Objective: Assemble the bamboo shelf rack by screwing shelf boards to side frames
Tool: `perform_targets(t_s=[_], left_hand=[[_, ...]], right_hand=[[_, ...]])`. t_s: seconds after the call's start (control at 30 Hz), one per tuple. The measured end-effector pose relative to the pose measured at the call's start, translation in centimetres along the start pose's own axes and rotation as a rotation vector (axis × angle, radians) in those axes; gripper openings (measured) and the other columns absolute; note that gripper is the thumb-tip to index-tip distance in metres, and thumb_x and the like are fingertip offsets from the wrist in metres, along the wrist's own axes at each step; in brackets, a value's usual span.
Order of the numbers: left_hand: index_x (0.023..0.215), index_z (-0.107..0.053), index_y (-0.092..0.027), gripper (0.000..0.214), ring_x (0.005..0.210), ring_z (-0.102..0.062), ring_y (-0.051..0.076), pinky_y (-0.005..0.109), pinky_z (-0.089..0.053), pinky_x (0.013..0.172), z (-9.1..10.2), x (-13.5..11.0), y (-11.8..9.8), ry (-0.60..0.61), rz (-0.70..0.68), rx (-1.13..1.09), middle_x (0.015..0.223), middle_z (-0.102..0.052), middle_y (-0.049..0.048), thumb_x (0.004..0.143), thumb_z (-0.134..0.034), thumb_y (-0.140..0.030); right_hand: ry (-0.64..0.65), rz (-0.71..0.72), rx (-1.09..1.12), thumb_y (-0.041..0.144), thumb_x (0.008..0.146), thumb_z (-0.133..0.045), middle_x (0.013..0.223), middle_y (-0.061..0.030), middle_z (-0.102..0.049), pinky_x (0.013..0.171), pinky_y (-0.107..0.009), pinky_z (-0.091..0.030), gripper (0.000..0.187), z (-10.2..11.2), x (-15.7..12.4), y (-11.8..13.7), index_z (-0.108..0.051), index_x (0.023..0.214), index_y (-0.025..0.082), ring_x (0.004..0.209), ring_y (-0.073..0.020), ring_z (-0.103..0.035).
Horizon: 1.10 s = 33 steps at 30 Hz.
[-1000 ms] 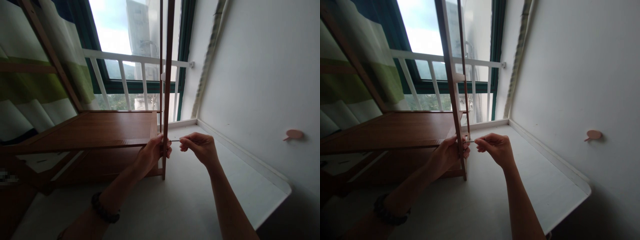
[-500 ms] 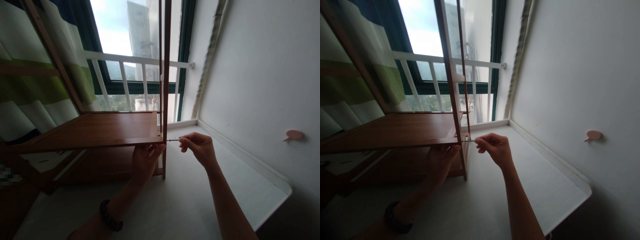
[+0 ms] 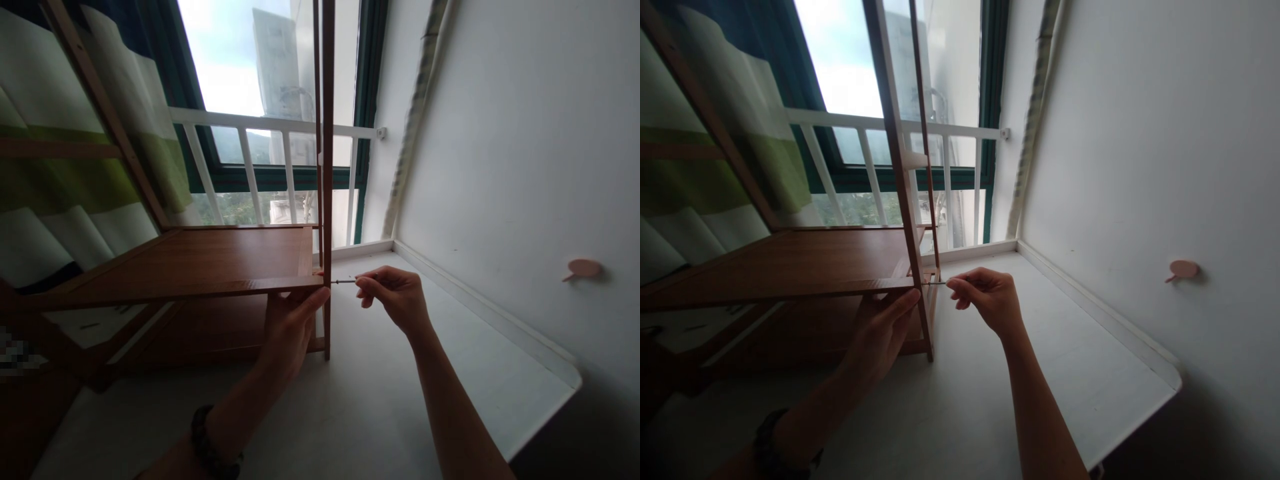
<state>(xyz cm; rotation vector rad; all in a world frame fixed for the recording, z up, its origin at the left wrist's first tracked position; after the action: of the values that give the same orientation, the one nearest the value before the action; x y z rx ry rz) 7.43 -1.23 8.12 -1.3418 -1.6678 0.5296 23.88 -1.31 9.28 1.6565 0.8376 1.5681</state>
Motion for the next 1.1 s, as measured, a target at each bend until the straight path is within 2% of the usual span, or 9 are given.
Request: perform_targets(t_s=[0.13, 0.3, 0.5, 0.7, 0.83, 1.0, 1.1], left_hand=[[0.086, -0.065, -0.019, 0.026, 0.08, -0.064, 0.01, 0.019, -0.049, 0.078, 0.01, 0.03, 0.17, -0.014, -0.016, 0.011, 0.083, -0.071, -0.0007, 0.063, -0.073, -0.009], [0.083, -0.065, -0.018, 0.023, 0.083, -0.064, 0.011, 0.021, -0.049, 0.08, 0.0, -0.21, 0.29, -0.09, -0.019, 0.062, 0.082, -0.07, -0.001, 0.063, -0.075, -0.012], [0.086, -0.066, -0.017, 0.023, 0.084, -0.063, 0.012, 0.022, -0.047, 0.082, 0.02, -0.29, 0.27, -0.054, -0.028, 0.088, 0.083, -0.07, 0.0002, 0.065, -0.074, -0.013], [0.088, -0.068, -0.016, 0.023, 0.084, -0.064, 0.014, 0.024, -0.048, 0.081, 0.27, -0.24, 0.46, -0.041, -0.037, 0.119, 0.085, -0.071, 0.0024, 0.066, -0.074, -0.015], [0.084, -0.067, -0.016, 0.019, 0.086, -0.064, 0.014, 0.024, -0.048, 0.083, 0.29, -0.21, 0.46, -0.037, -0.033, 0.123, 0.086, -0.072, 0.002, 0.066, -0.073, -0.016], [0.079, -0.066, -0.016, 0.017, 0.085, -0.065, 0.015, 0.024, -0.049, 0.082, 0.4, -0.3, 0.41, -0.066, -0.006, 0.104, 0.086, -0.072, 0.002, 0.064, -0.075, -0.016], [0.08, -0.065, -0.017, 0.02, 0.084, -0.065, 0.013, 0.023, -0.049, 0.08, 0.37, -0.33, 0.45, -0.062, -0.011, 0.085, 0.084, -0.071, 0.0008, 0.063, -0.075, -0.015]], right_hand=[[-0.004, 0.001, -0.01, 0.03, 0.069, -0.072, 0.053, 0.0002, -0.065, 0.042, -0.022, -0.05, 0.015, -0.12, 0.04, -0.06, -0.069, 0.069, 0.016, 0.041, -0.01, -0.058], [-0.018, 0.007, 0.003, 0.031, 0.068, -0.074, 0.055, -0.0004, -0.066, 0.045, -0.024, -0.053, 0.016, -0.68, -0.01, -0.34, -0.07, 0.072, 0.016, 0.045, -0.0119, -0.06], [-0.019, 0.01, 0.056, 0.029, 0.068, -0.074, 0.058, -0.001, -0.068, 0.051, -0.027, -0.056, 0.013, -0.91, -0.02, -0.43, -0.072, 0.074, 0.018, 0.05, -0.0136, -0.063], [0.098, 0.013, 0.135, 0.028, 0.077, -0.065, 0.07, -0.0034, -0.072, 0.06, -0.031, -0.058, 0.016, -0.48, -0.07, -0.2, -0.071, 0.087, 0.017, 0.063, -0.016, -0.068], [0.144, 0.024, 0.166, 0.026, 0.078, -0.063, 0.078, -0.0034, -0.073, 0.066, -0.033, -0.058, 0.022, -0.3, 0.0, -0.21, -0.064, 0.099, 0.019, 0.074, -0.0179, -0.07], [0.103, 0.021, 0.184, 0.027, 0.076, -0.067, 0.078, -0.0034, -0.072, 0.06, -0.033, -0.058, 0.011, -0.22, 0.02, -0.15, -0.063, 0.082, 0.019, 0.073, -0.0196, -0.069], [0.071, 0.041, 0.148, 0.028, 0.074, -0.069, 0.082, -0.0043, -0.071, 0.06, -0.032, -0.058, 0.01, -0.04, 0.03, -0.12, -0.068, 0.076, 0.018, 0.069, -0.0169, -0.068]])
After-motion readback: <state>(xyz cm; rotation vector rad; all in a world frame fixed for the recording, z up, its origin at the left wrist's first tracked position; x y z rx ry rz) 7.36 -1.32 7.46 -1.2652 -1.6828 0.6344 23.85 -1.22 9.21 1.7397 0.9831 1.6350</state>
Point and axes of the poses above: each hand's wrist, its own x-axis towards the middle knuckle, its own z-axis out of the back of the hand, y = z × x, the point moved 3 cm from there along x, towards the middle knuckle
